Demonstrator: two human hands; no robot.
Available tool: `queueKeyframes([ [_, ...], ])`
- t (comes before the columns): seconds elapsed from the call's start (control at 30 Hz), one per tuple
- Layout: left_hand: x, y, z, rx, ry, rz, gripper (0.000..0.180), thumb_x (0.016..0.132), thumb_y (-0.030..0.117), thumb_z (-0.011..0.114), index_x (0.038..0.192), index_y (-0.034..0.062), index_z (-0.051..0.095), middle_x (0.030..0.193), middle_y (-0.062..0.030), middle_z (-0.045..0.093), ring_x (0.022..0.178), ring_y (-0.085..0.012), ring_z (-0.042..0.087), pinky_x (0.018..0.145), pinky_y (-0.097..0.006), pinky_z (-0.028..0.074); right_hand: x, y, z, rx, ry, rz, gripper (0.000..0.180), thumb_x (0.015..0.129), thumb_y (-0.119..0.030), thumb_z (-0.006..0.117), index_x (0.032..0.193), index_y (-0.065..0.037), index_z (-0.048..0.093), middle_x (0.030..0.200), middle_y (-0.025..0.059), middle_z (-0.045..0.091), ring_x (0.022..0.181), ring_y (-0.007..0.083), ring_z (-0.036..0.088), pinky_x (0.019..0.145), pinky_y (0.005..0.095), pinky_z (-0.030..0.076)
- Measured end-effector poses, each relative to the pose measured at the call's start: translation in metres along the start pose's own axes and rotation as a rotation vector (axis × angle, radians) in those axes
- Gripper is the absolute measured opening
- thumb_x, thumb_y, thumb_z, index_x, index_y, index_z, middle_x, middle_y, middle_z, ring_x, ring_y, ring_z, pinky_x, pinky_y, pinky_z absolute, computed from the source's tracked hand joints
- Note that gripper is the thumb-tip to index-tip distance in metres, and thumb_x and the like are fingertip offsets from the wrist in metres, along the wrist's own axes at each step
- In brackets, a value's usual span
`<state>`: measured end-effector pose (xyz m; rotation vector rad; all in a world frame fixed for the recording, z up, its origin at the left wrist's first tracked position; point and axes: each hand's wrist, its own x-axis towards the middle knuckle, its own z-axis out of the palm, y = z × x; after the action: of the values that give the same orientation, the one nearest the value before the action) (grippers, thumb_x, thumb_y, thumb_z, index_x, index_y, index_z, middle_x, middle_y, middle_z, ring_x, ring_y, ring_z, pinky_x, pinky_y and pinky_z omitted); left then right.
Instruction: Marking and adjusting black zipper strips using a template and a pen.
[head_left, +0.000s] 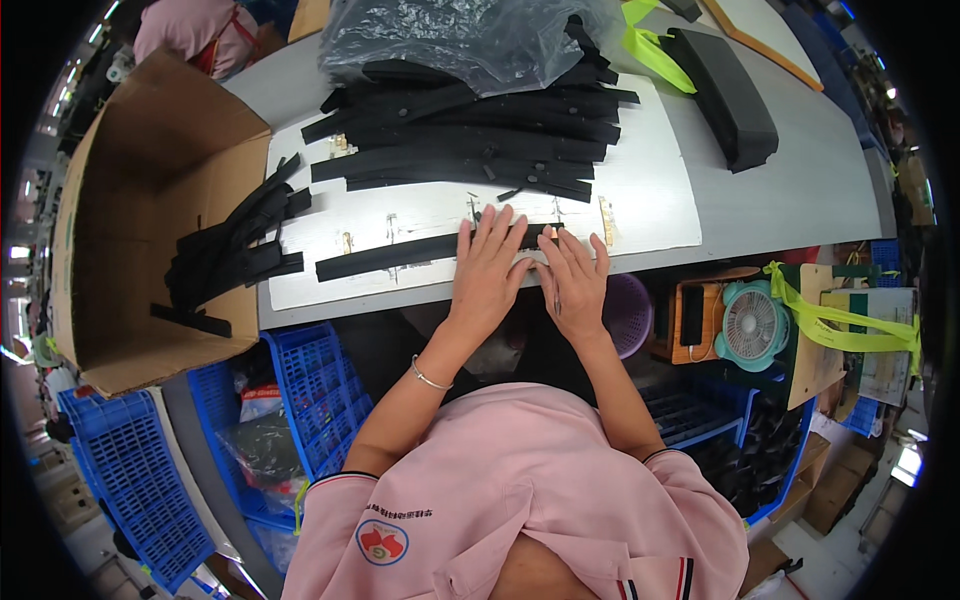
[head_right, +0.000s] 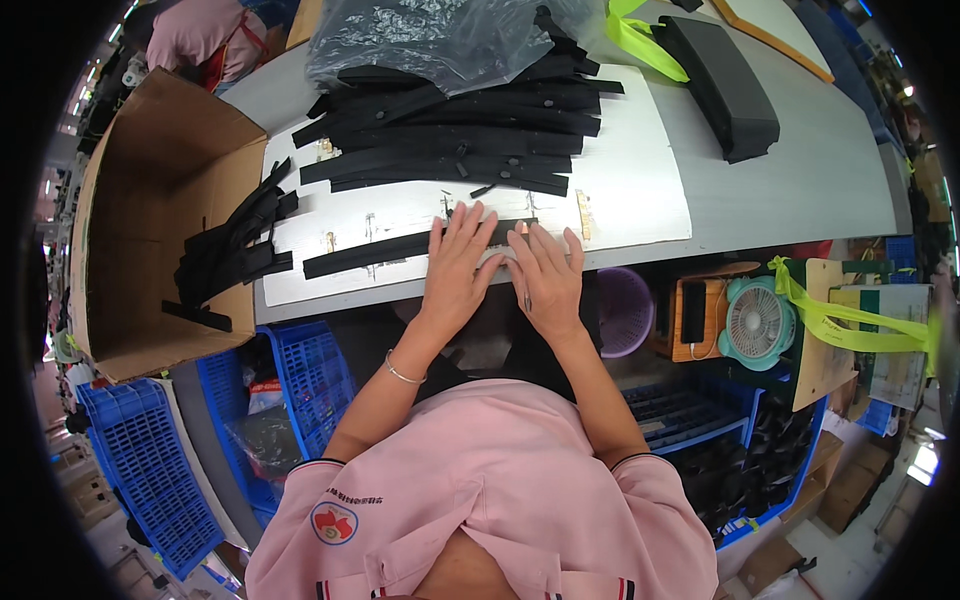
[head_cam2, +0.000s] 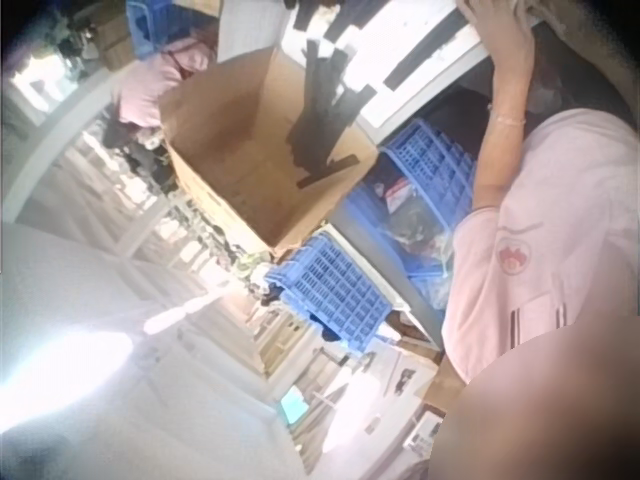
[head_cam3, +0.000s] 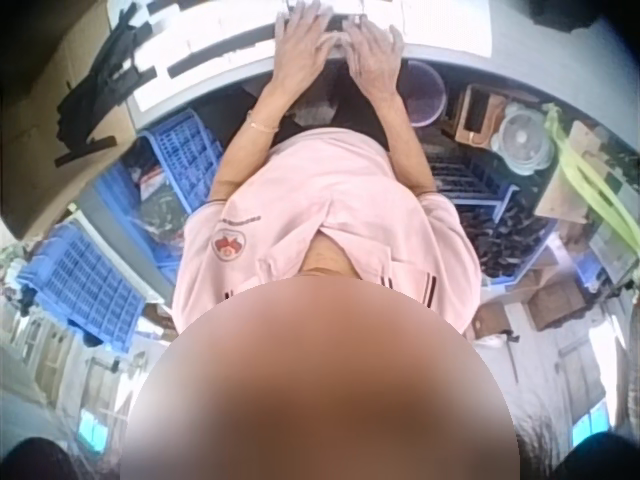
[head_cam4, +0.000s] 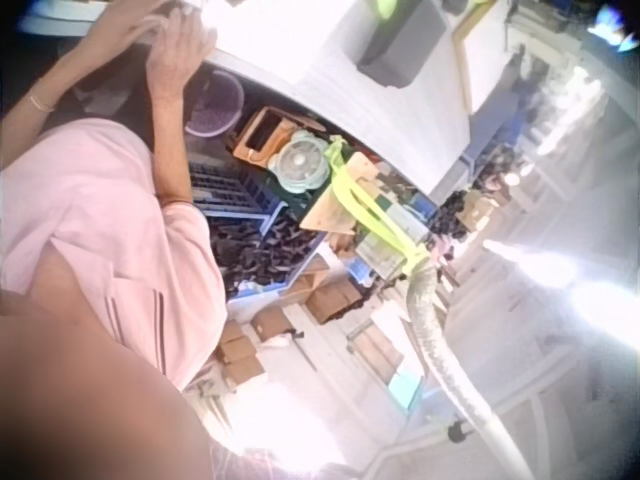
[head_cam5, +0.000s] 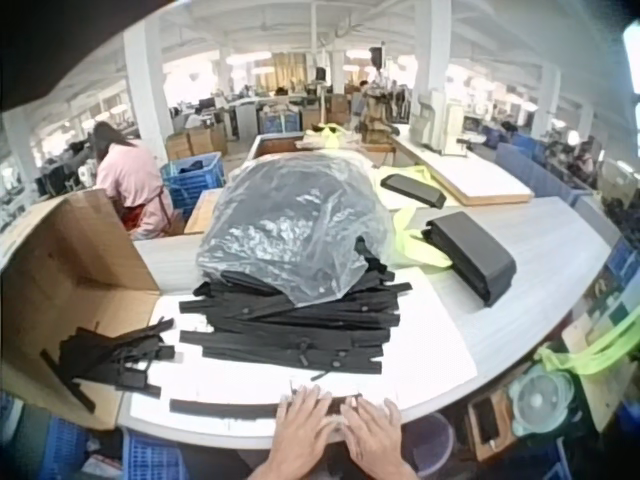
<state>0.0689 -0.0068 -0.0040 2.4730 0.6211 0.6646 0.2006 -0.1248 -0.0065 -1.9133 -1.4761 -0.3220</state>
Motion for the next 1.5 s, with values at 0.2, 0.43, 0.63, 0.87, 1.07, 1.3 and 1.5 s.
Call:
queueKeyframes([
  [0.2, -0.031, -0.013, -0.027, 0.159, -0.008, -0.212, 0.063, 0.101, 0.026, 0.068, 0.156, 0.0048, 0.046, 0.165, -0.0155, 0.040, 0.158, -0.0384, 0.026, 0.126, -0.062, 0.005, 0.000, 0.030, -0.009, -0.084, -0.001, 0.058, 0.047, 0.090, -0.007, 0.075, 0.135, -0.009, 0.064, 0.129, 0.0089, 0.071, 0.129, 0.0261, 0.063, 0.121, 0.0542, 0.028],
  [0.43, -0.066, -0.037, -0.057, 0.300, 0.074, -0.385, 0.064, 0.102, 0.030, 0.066, 0.158, 0.0083, 0.046, 0.168, -0.0149, 0.037, 0.159, -0.0367, 0.023, 0.124, -0.064, -0.003, -0.009, 0.043, -0.008, -0.137, 0.028, 0.055, 0.043, 0.093, -0.002, 0.072, 0.135, -0.008, 0.065, 0.133, 0.0077, 0.071, 0.132, 0.0264, 0.060, 0.123, 0.0505, 0.027],
  [0.63, -0.078, -0.061, -0.078, 0.263, 0.066, -0.376, 0.064, 0.101, 0.032, 0.067, 0.158, 0.0110, 0.047, 0.167, -0.0121, 0.040, 0.159, -0.0310, 0.028, 0.123, -0.066, -0.003, -0.010, 0.044, -0.006, -0.149, 0.026, 0.042, 0.038, 0.101, -0.006, 0.065, 0.139, -0.007, 0.063, 0.140, 0.0061, 0.068, 0.134, 0.0239, 0.058, 0.123, 0.0488, 0.032],
  [0.87, -0.074, -0.058, -0.081, 0.299, 0.110, -0.401, 0.067, 0.098, 0.037, 0.071, 0.157, 0.0134, 0.049, 0.167, -0.0153, 0.037, 0.159, -0.0331, 0.025, 0.124, -0.064, -0.002, -0.002, 0.039, -0.015, -0.219, -0.032, 0.030, 0.037, 0.101, -0.005, 0.064, 0.138, -0.010, 0.065, 0.137, 0.0068, 0.069, 0.132, 0.0238, 0.059, 0.122, 0.0482, 0.034],
  [1.07, -0.077, -0.064, -0.079, 0.236, 0.178, -0.404, 0.081, 0.093, 0.042, 0.076, 0.155, 0.0003, 0.045, 0.163, -0.0197, 0.040, 0.157, -0.0374, 0.027, 0.123, -0.069, 0.004, 0.038, -0.007, -0.010, 0.113, 0.014, 0.092, 0.031, 0.099, -0.001, 0.064, 0.130, -0.004, 0.069, 0.119, 0.0092, 0.074, 0.115, 0.0239, 0.065, 0.115, 0.0427, 0.038],
  [1.3, -0.077, -0.066, -0.081, 0.229, 0.185, -0.403, 0.084, 0.091, 0.044, 0.078, 0.155, 0.0013, 0.045, 0.163, -0.0165, 0.043, 0.157, -0.0344, 0.029, 0.125, -0.063, 0.005, 0.088, -0.095, 0.044, 0.919, -0.231, 0.502, 0.018, 0.103, -0.010, 0.065, 0.115, -0.002, 0.075, 0.101, 0.0061, 0.076, 0.091, 0.0118, 0.067, 0.083, 0.0261, 0.052],
  [1.5, -0.075, -0.068, -0.083, 0.191, 0.218, -0.375, 0.082, 0.086, 0.044, 0.081, 0.148, 0.0007, 0.052, 0.158, -0.0165, 0.048, 0.154, -0.0365, 0.035, 0.124, -0.064, 0.011, 0.090, -0.106, 0.104, 0.905, -0.323, 0.465, 0.019, 0.102, -0.016, 0.067, 0.107, 0.000, 0.075, 0.084, 0.0039, 0.074, 0.073, 0.0095, 0.064, 0.067, 0.0243, 0.050],
])
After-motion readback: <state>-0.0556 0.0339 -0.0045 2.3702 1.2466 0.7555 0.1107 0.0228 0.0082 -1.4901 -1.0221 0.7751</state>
